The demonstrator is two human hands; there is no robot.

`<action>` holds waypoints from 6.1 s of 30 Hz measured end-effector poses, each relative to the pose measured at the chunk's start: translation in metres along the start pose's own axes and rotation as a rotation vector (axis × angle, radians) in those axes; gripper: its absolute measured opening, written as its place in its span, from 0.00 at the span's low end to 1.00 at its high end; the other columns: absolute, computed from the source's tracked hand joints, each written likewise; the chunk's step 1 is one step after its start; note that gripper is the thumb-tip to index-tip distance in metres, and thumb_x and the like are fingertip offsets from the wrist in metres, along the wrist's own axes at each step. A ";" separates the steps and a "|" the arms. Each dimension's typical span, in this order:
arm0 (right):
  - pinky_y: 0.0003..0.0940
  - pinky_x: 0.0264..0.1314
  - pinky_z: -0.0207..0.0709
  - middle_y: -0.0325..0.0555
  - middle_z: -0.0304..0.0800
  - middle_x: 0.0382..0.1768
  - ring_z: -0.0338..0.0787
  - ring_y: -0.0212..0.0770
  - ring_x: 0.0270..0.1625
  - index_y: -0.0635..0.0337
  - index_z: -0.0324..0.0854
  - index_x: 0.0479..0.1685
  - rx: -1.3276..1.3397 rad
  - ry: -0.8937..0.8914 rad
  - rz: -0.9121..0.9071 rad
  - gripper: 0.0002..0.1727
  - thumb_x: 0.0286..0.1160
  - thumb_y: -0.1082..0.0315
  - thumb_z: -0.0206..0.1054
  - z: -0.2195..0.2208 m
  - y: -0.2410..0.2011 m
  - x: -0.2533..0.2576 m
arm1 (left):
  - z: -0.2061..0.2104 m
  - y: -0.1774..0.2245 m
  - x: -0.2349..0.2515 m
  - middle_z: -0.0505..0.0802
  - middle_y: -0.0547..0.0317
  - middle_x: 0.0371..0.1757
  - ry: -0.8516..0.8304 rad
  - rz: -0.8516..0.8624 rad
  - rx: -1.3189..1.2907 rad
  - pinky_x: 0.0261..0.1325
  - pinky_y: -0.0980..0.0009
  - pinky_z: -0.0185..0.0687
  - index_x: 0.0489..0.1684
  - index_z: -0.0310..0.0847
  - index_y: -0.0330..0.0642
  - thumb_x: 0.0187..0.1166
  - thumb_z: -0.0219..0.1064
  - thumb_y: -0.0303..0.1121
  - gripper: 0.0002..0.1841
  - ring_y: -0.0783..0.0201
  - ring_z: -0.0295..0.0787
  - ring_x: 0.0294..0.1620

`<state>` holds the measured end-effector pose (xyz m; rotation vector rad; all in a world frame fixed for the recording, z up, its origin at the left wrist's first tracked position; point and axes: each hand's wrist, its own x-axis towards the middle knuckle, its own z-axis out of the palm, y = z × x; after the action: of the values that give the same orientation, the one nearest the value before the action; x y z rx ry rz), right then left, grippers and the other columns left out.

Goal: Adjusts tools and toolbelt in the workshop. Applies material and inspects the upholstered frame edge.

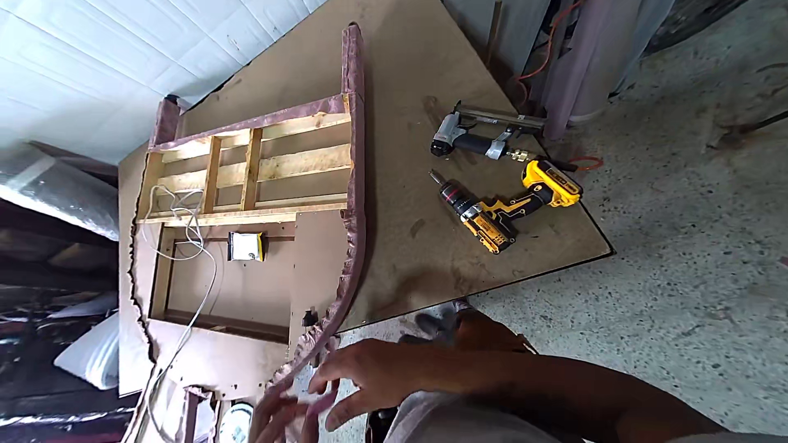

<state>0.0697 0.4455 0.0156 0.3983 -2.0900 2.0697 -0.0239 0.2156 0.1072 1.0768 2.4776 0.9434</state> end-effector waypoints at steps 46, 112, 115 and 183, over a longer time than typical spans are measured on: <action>0.33 0.14 0.78 0.49 0.85 0.22 0.82 0.40 0.16 0.68 0.83 0.50 0.483 1.392 0.127 0.10 0.85 0.67 0.65 -0.263 0.207 0.097 | 0.178 -0.090 0.424 0.92 0.60 0.51 -0.290 0.642 0.306 0.60 0.59 0.80 0.48 0.91 0.46 0.79 0.66 0.49 0.18 0.62 0.85 0.55; 0.38 0.66 0.79 0.40 0.92 0.49 0.87 0.36 0.58 0.56 0.94 0.46 -0.425 1.116 -0.047 0.07 0.80 0.69 0.70 -0.308 0.226 0.069 | 0.178 -0.091 0.426 0.93 0.55 0.51 -0.296 0.648 0.249 0.58 0.59 0.80 0.46 0.91 0.43 0.79 0.66 0.51 0.20 0.59 0.86 0.54; 0.36 0.65 0.78 0.39 0.92 0.48 0.86 0.37 0.58 0.54 0.95 0.46 -0.476 1.116 0.010 0.08 0.81 0.68 0.69 -0.308 0.224 0.068 | 0.178 -0.091 0.427 0.93 0.54 0.51 -0.296 0.656 0.246 0.57 0.59 0.80 0.46 0.91 0.42 0.79 0.66 0.50 0.20 0.58 0.86 0.54; 0.27 0.60 0.85 0.42 0.91 0.49 0.89 0.32 0.56 0.58 0.93 0.48 -0.287 1.004 -0.033 0.07 0.78 0.71 0.72 -0.276 0.212 0.045 | 0.180 -0.092 0.427 0.92 0.52 0.50 -0.310 0.706 0.208 0.53 0.60 0.80 0.46 0.89 0.40 0.81 0.65 0.50 0.20 0.58 0.86 0.51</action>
<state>-0.0562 0.7180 -0.1664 -0.5418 -1.6373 1.4120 -0.2792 0.5626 -0.0866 2.0637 1.9818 0.6055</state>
